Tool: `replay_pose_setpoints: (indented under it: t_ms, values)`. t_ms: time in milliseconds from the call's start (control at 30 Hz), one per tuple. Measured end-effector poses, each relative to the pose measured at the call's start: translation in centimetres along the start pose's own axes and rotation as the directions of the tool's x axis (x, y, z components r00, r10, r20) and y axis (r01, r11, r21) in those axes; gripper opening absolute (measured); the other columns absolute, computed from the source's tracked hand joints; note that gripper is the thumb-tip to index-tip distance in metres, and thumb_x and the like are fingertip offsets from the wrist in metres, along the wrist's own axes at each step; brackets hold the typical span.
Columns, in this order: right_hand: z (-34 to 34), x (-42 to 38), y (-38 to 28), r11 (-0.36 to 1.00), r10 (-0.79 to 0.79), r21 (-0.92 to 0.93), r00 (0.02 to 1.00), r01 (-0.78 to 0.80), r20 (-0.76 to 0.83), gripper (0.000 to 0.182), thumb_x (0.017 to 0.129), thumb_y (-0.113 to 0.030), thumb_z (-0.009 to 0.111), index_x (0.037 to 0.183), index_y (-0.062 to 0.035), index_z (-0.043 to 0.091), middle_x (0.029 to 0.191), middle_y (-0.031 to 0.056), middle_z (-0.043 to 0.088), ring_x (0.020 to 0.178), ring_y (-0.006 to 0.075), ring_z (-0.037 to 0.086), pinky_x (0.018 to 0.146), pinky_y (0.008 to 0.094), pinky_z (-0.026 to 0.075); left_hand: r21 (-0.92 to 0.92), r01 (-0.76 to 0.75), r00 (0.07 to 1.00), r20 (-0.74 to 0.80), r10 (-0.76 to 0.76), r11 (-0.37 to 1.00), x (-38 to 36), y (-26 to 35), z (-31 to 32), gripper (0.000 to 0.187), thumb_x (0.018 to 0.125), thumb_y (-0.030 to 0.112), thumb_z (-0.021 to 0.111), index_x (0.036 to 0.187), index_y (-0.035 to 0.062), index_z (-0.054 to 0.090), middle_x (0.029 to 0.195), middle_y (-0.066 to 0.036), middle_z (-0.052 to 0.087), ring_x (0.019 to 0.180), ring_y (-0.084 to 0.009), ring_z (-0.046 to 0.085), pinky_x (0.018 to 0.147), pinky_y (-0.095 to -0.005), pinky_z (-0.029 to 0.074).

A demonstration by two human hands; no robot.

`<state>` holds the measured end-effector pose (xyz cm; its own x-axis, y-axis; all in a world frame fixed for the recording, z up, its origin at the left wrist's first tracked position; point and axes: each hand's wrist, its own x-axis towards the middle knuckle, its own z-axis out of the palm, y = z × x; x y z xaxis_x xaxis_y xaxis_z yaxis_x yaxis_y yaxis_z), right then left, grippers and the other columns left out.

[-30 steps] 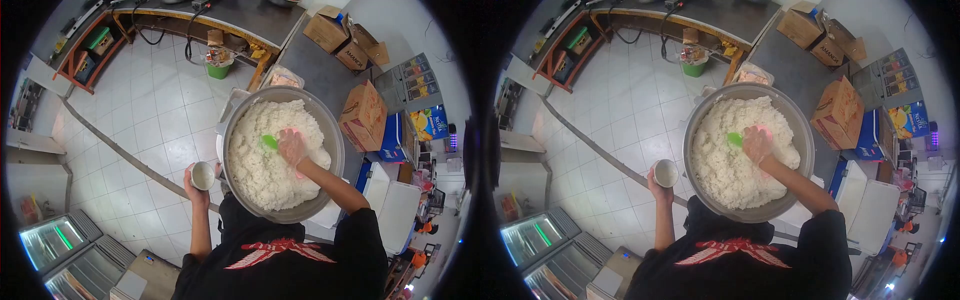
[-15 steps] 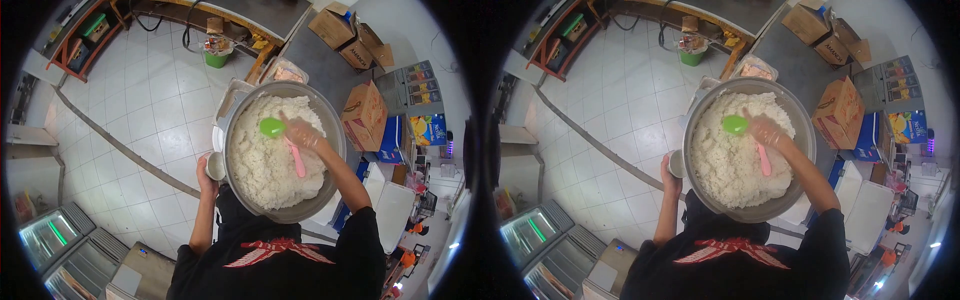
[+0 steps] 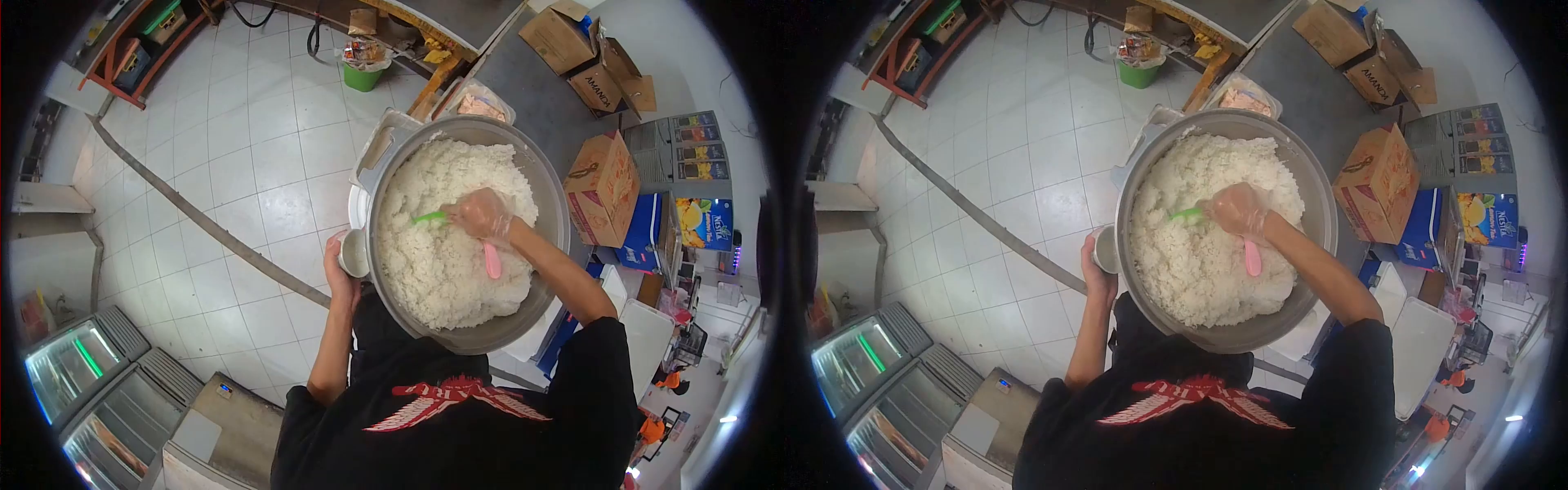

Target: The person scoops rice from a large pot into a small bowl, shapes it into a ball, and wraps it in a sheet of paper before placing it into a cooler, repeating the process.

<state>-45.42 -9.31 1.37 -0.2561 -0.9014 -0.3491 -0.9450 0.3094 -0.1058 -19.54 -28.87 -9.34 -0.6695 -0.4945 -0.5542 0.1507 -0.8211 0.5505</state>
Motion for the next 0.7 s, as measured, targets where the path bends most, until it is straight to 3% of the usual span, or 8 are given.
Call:
replay_pose_setpoints:
  t_ms: [100, 200, 300, 400, 500, 600, 700]
  values:
    - [-0.4, -0.5, -1.6, 0.994, -0.043, 0.107, 0.987, 0.027, 0.153, 0.028, 0.098, -0.028, 0.053, 0.114, -0.0222, 0.074, 0.068, 0.0116, 0.067, 0.061, 0.0314, 0.067, 0.056, 0.0445, 0.052, 0.005, -0.012, 1.0, 0.004, 0.012, 1.0, -0.1, -0.1, -0.1, 0.05, 0.1, 0.046, 0.045, 0.129, 0.0066, 0.056, 0.126, -0.008, 0.063, 0.122, -0.0225, 0.057, 0.108, -0.039, 0.041]
    - [0.0, -1.7, -3.6, 0.987, -0.118, 0.138, 0.962, 0.086, 0.246, 0.028, 0.097, -0.03, 0.055, 0.114, -0.0216, 0.076, 0.07, 0.0135, 0.068, 0.06, 0.0325, 0.065, 0.055, 0.0451, 0.051, -0.013, -0.039, 0.999, -0.016, 0.039, 0.999, -0.6, 0.4, 0.7, 0.041, 0.099, 0.037, 0.049, 0.124, 0.0044, 0.056, 0.119, -0.01, 0.063, 0.112, -0.0226, 0.061, 0.102, -0.0377, 0.047]
    - [-1.0, -2.8, -4.7, 0.962, -0.098, 0.273, 0.961, 0.025, 0.259, 0.028, 0.096, -0.031, 0.058, 0.113, -0.019, 0.077, 0.075, 0.0153, 0.071, 0.064, 0.0343, 0.067, 0.06, 0.0447, 0.054, 0.049, -0.088, 0.994, 0.067, 0.085, 0.995, -0.5, -0.1, -0.4, 0.05, 0.101, 0.042, 0.046, 0.133, 0.0053, 0.054, 0.126, -0.009, 0.062, 0.123, -0.0225, 0.057, 0.109, -0.0388, 0.041]
    - [-1.1, -3.5, -4.9, 0.907, -0.042, 0.408, 0.941, -0.105, 0.336, 0.029, 0.095, -0.031, 0.06, 0.114, -0.0156, 0.077, 0.078, 0.0164, 0.072, 0.068, 0.0347, 0.068, 0.066, 0.0437, 0.056, 0.047, -0.137, 0.99, -0.032, 0.138, 0.989, -1.4, 0.4, 1.1, 0.047, 0.098, 0.036, 0.05, 0.131, 0.003, 0.056, 0.12, -0.01, 0.062, 0.115, -0.0223, 0.059, 0.103, -0.0376, 0.047]
    - [2.5, -4.5, -3.5, 0.801, -0.101, 0.596, 0.967, -0.061, 0.234, 0.029, 0.096, -0.029, 0.06, 0.114, -0.0124, 0.076, 0.084, 0.0168, 0.073, 0.072, 0.034, 0.07, 0.072, 0.0413, 0.057, 0.101, -0.106, 0.994, -0.027, 0.109, 0.989, -2.1, 1.1, 1.5, 0.048, 0.099, 0.035, 0.049, 0.134, 0.0026, 0.054, 0.123, -0.011, 0.061, 0.117, -0.0224, 0.059, 0.105, -0.0376, 0.046]
    - [2.8, -5.5, -3.3, 0.763, -0.132, 0.647, 0.982, 0.013, 0.136, 0.024, 0.093, -0.024, 0.061, 0.103, -0.0079, 0.076, 0.081, 0.0157, 0.072, 0.072, 0.0309, 0.069, 0.073, 0.0414, 0.055, 0.108, -0.168, 0.985, -0.029, 0.172, 0.98, -1.4, 0.4, -0.4, 0.048, 0.101, 0.035, 0.046, 0.135, 0.0028, 0.054, 0.126, -0.011, 0.061, 0.119, -0.0231, 0.058, 0.106, -0.0379, 0.045]
    - [2.3, -5.8, -3.0, 0.81, -0.11, 0.586, 0.978, -0.015, 0.176, 0.022, 0.093, -0.022, 0.06, 0.088, -0.0021, 0.069, 0.077, 0.0134, 0.069, 0.07, 0.0284, 0.064, 0.072, 0.0403, 0.052, 0.065, -0.247, 0.965, -0.073, 0.252, 0.967, -2.6, 2.1, 0.4, 0.048, 0.102, 0.036, 0.044, 0.136, 0.0032, 0.053, 0.125, -0.011, 0.061, 0.12, -0.0236, 0.058, 0.106, -0.0385, 0.044]
